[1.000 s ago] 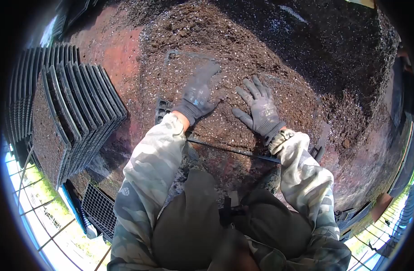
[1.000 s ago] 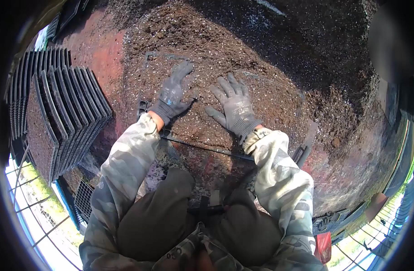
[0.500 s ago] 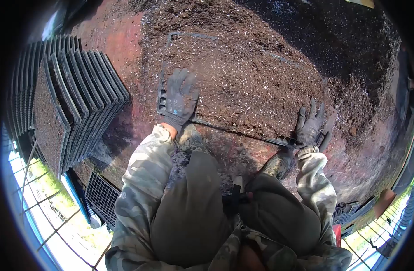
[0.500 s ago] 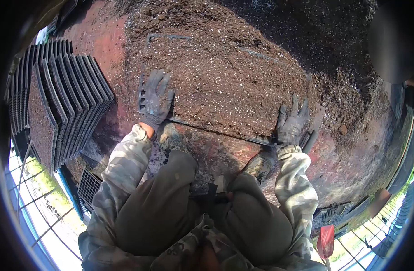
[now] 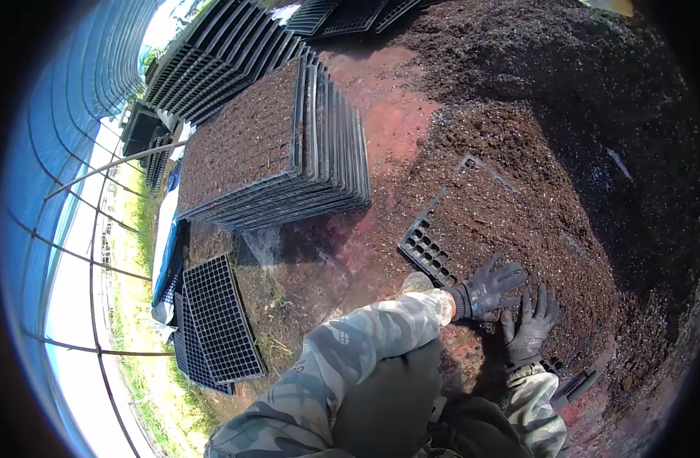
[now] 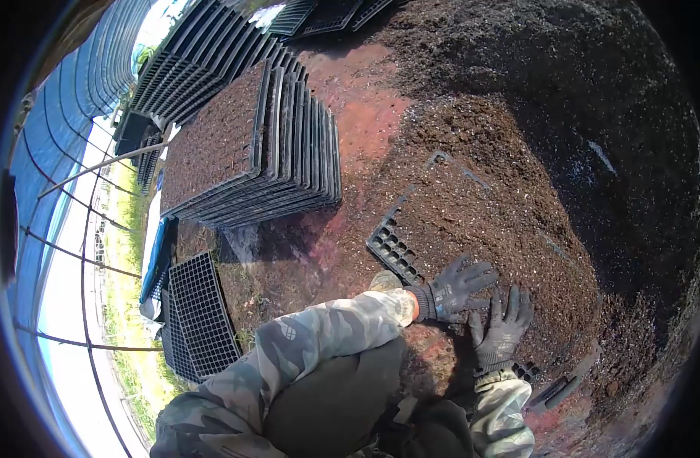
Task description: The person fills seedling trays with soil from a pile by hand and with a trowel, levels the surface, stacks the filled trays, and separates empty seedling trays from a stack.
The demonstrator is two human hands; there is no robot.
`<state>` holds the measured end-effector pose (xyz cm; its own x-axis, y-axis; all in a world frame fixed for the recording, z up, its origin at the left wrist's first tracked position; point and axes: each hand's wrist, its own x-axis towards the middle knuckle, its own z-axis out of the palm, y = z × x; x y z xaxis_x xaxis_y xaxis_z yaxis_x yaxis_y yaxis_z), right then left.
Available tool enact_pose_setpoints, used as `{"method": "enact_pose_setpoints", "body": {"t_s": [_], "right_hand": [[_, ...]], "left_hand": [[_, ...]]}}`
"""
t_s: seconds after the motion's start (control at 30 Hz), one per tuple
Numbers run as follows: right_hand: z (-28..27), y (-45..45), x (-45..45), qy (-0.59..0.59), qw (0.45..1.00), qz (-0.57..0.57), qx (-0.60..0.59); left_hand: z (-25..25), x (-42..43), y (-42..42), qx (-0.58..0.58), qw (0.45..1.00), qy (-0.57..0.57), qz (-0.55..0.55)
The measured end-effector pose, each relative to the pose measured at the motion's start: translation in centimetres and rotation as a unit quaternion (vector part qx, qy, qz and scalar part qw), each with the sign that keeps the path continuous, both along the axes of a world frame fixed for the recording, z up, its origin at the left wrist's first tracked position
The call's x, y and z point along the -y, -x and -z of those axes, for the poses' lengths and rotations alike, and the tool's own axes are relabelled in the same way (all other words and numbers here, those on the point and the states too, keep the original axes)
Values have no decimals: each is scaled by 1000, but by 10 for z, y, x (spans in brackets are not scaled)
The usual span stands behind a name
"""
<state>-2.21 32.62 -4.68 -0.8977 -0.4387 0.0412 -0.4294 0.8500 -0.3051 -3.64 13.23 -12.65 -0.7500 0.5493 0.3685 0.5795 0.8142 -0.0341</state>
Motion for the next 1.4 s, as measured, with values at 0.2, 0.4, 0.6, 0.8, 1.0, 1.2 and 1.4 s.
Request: {"method": "enact_pose_setpoints", "body": {"t_s": [0.2,0.4,0.6,0.8,1.0,1.2,1.4], "right_hand": [[14,-9,-49,-52,993,-20,-100],[17,-29,-100,-82,985,114,-99],[12,-27,-68,-21,984,165,-57],[-3,-20,11,17,999,36,34],[24,-31,-67,-50,998,35,8],[29,-43,-117,-21,976,205,-65],[22,-66,-93,-24,988,149,-2]], "left_hand": [[-10,113,-14,50,984,81,-150],[-6,166,-22,315,681,-656,-74],[-46,116,-27,223,910,-267,-227],[-47,30,-22,248,958,-138,-45],[-32,7,-18,171,975,-123,75],[-58,84,-2,105,989,-55,-90],[-30,147,-16,70,957,-102,-264]]}}
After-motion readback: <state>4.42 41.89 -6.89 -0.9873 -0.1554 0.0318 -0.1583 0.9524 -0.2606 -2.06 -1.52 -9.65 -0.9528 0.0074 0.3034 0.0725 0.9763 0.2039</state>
